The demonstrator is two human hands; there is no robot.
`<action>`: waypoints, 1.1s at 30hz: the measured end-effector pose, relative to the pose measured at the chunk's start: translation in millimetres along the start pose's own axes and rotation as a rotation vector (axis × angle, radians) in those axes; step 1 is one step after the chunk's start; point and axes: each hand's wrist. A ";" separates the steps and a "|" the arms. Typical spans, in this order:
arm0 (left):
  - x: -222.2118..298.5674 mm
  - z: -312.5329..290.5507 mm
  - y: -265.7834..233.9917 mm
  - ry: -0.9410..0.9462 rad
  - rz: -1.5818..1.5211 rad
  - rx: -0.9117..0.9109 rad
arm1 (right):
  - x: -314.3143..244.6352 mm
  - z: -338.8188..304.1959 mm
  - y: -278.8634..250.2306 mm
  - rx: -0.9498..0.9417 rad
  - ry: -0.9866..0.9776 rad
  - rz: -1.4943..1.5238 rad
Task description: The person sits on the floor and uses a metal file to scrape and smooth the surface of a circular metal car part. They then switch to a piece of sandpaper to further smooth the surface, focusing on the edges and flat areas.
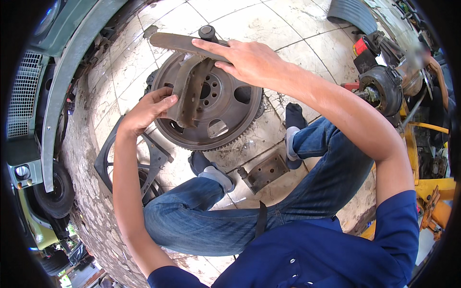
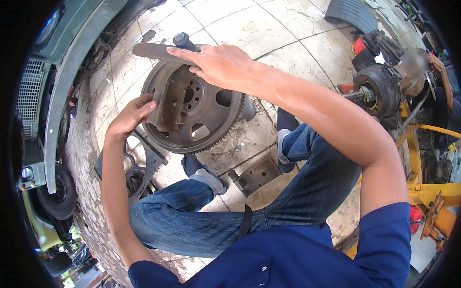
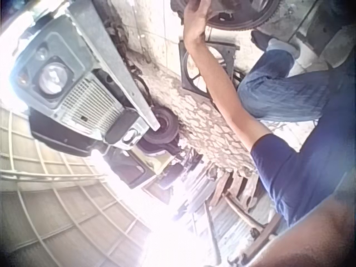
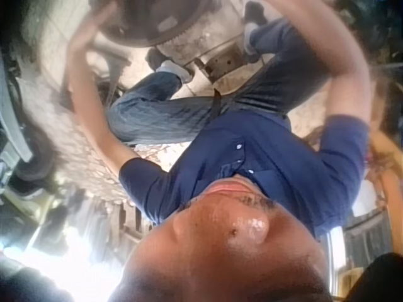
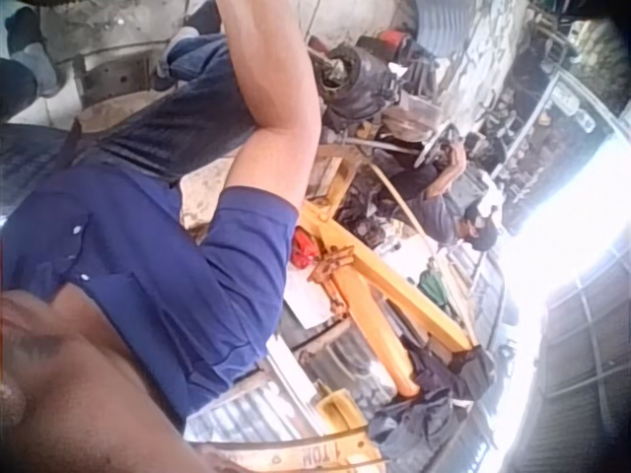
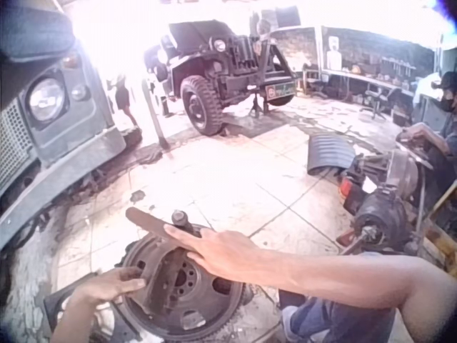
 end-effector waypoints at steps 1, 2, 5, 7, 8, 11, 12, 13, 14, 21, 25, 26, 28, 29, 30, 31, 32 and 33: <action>2.2 -2.2 1.1 0.009 0.003 0.026 | 0.3 -0.1 0.2 0.003 -0.003 0.001; 4.1 -3.7 0.5 0.012 0.006 0.009 | -0.1 -0.2 0.2 0.001 0.001 -0.008; 7.0 -6.3 -2.9 0.016 0.030 -0.038 | -1.6 0.5 0.5 -0.003 0.009 -0.024; 6.5 -6.1 -6.7 0.016 0.066 -0.064 | -0.9 1.4 1.9 -0.006 0.014 -0.021; 6.3 -6.6 -4.5 0.023 0.040 -0.066 | 0.0 1.5 3.7 0.009 0.014 -0.015; 6.4 -11.0 5.2 0.036 -0.024 -0.067 | 2.7 2.0 9.2 0.039 0.012 -0.005; 6.9 -12.6 7.5 0.037 -0.040 -0.064 | 2.7 2.5 10.1 0.040 0.009 -0.007; 7.6 -13.5 8.8 0.038 -0.055 -0.062 | 2.7 3.2 11.1 0.042 0.006 -0.010; 9.8 -14.5 8.4 0.025 -0.056 -0.077 | 3.0 4.1 12.9 0.048 0.002 -0.007; 12.9 -15.6 9.0 0.038 -0.097 -0.060 | 3.8 6.2 12.6 0.038 0.007 -0.018; 9.1 -15.1 4.6 0.055 -0.109 -0.071 | 0.9 7.7 10.9 0.043 -0.016 -0.016; 10.2 -15.2 5.0 0.054 -0.075 -0.060 | 0.2 7.4 9.6 0.027 -0.008 -0.024; 13.3 -15.7 4.2 0.053 -0.006 -0.035 | -1.1 8.2 8.7 -0.003 0.007 -0.041; 15.0 -17.0 3.8 0.049 -0.016 -0.046 | -1.2 8.9 9.7 0.001 0.004 -0.035; 17.6 -18.5 3.6 0.047 -0.027 -0.056 | -0.6 9.8 9.9 0.006 0.000 -0.030; 18.8 -19.4 3.2 0.046 -0.037 -0.067 | -0.1 10.8 10.2 0.010 -0.003 -0.026; 17.6 -19.3 2.9 0.048 -0.045 -0.049 | 0.2 12.0 11.7 0.026 -0.001 -0.021; 14.7 -19.4 3.2 0.048 -0.055 -0.031 | -0.3 13.4 13.2 0.040 -0.001 -0.016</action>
Point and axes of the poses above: each hand's wrist, its own z-axis towards the middle knuckle, its own y-axis out of the palm, x = y × z, and after that the axes turned 7 degrees about -y, right-handed
